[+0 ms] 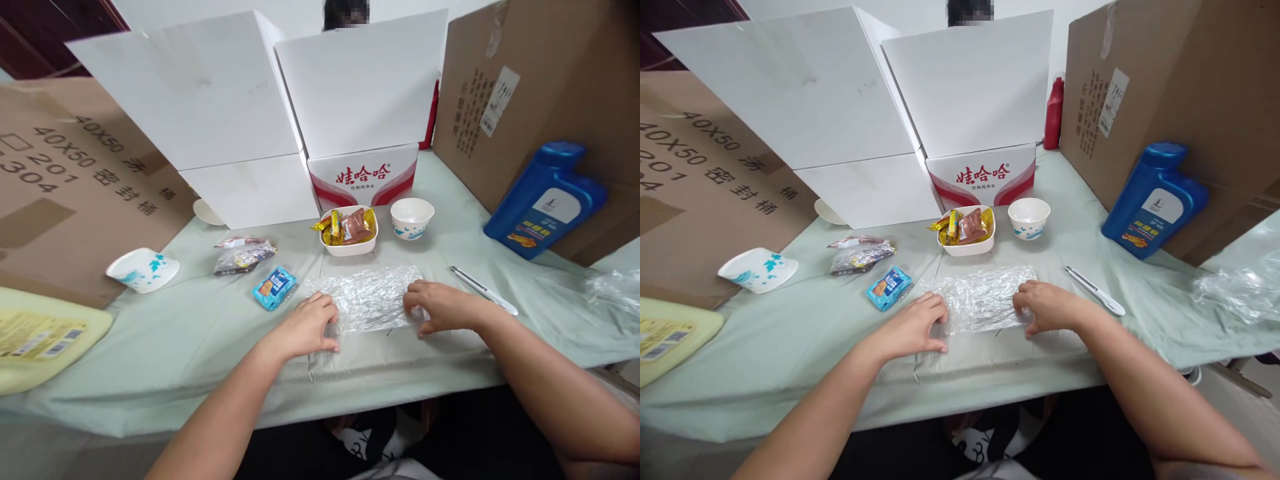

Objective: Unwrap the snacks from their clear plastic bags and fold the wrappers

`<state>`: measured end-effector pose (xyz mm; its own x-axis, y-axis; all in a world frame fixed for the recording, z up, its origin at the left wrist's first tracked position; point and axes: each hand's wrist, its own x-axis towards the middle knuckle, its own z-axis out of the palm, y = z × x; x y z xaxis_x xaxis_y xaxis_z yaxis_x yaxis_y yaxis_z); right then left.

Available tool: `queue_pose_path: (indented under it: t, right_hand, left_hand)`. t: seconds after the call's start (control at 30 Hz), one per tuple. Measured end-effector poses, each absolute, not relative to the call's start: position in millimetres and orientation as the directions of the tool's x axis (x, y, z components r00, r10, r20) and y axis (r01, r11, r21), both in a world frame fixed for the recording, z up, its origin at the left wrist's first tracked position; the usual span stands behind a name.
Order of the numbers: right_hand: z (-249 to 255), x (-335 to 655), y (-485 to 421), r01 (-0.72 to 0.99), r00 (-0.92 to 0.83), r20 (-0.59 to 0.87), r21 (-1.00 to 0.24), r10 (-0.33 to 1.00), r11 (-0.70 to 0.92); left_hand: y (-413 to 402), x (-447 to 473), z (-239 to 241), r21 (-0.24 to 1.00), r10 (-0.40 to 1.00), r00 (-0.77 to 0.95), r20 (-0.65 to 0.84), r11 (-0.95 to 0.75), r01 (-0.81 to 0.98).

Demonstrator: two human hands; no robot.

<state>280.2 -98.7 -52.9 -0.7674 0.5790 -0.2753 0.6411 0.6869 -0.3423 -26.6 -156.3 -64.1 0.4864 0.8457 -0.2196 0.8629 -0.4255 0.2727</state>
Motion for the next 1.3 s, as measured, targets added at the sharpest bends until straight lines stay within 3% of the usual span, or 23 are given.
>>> queue_pose_path:
  t: [0.27,0.47,0.67,0.9,1.1,1.2,1.3]
  right_hand:
    - [-59,291,-94,0.649,-0.76,-0.297,-0.32,0.578,0.69]
    - [-52,283,-104,0.661,-0.746,-0.329,-0.259,0.579,0.704]
    - [-56,281,-101,0.657,-0.748,-0.319,-0.233,0.582,0.717]
    - [-49,294,-100,0.545,-0.83,-0.207,-0.499,0.518,0.674]
    - [-51,301,-87,0.655,-0.687,-0.315,-0.659,0.655,0.37]
    - [-58,298,-82,0.712,-0.591,-0.346,-0.648,0.729,0.27]
    - [-63,290,-81,0.78,-0.511,-0.29,-0.552,0.809,0.295]
  left_hand:
    - [-156,-45,-60,0.247,0.839,0.466,-0.28,-0.406,0.88]
    - [-161,-38,-60,0.203,0.848,0.472,-0.24,-0.432,0.879]
    - [-156,-44,-54,0.35,0.83,0.522,-0.197,-0.438,0.828]
    - [-146,-57,-56,0.507,0.906,0.389,-0.168,-0.26,0.822]
    - [-135,-61,-74,0.631,0.952,0.277,-0.128,-0.137,0.764]
    - [-129,-62,-85,0.601,0.98,0.192,-0.058,-0.119,0.791]
    - [-126,-60,-89,0.56,0.988,0.131,-0.077,-0.066,0.826]
